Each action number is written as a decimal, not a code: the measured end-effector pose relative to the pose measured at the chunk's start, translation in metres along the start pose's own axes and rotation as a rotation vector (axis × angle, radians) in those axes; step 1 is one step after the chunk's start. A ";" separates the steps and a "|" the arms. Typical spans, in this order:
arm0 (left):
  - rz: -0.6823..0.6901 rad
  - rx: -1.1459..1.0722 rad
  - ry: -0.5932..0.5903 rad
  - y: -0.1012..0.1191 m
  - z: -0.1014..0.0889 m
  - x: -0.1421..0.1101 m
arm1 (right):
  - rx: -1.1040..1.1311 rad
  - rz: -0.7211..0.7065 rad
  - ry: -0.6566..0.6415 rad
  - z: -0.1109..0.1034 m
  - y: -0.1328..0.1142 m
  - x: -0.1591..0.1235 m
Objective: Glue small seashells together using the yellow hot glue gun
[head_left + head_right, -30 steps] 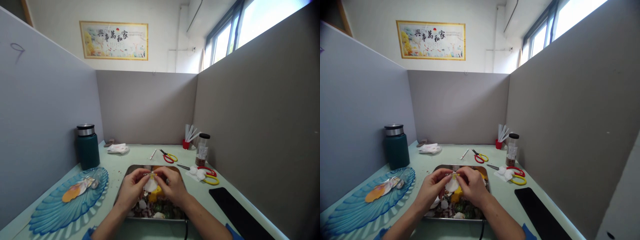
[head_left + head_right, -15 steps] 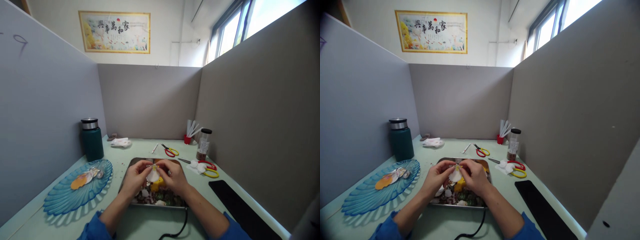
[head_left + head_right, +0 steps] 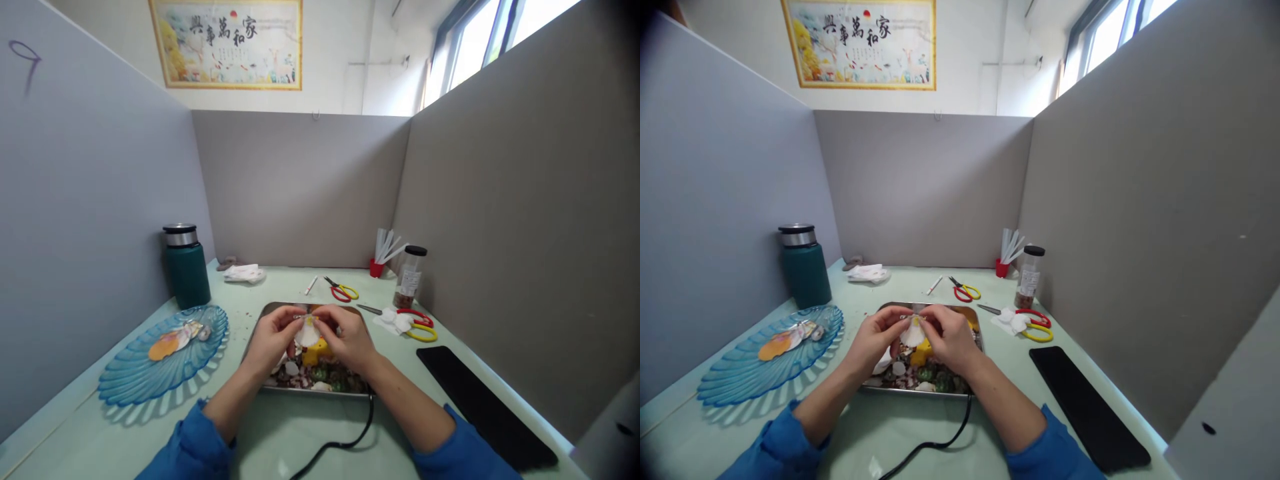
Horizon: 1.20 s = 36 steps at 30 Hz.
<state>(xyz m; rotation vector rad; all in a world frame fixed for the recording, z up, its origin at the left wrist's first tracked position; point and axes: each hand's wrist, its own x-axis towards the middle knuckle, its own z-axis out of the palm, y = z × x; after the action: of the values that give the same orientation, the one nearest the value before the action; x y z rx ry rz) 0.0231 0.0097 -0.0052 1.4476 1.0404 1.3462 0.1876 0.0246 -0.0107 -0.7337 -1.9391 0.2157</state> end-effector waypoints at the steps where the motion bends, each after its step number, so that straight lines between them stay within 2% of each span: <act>1: -0.001 -0.001 0.004 0.000 0.000 0.000 | 0.000 0.001 -0.004 0.000 0.000 0.000; 18: 0.017 -0.027 0.000 0.001 -0.001 -0.001 | 0.061 0.046 0.008 0.001 0.003 -0.002; 23: 0.021 -0.021 -0.007 0.000 -0.001 -0.001 | 0.037 -0.004 -0.002 0.002 0.005 -0.002; 36: 0.014 -0.017 -0.013 0.001 0.001 -0.001 | 0.030 -0.013 -0.022 0.002 0.003 0.000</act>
<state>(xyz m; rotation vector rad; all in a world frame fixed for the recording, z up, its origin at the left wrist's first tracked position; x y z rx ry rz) 0.0240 0.0087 -0.0049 1.4516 1.0097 1.3513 0.1876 0.0270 -0.0132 -0.7011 -1.9568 0.2448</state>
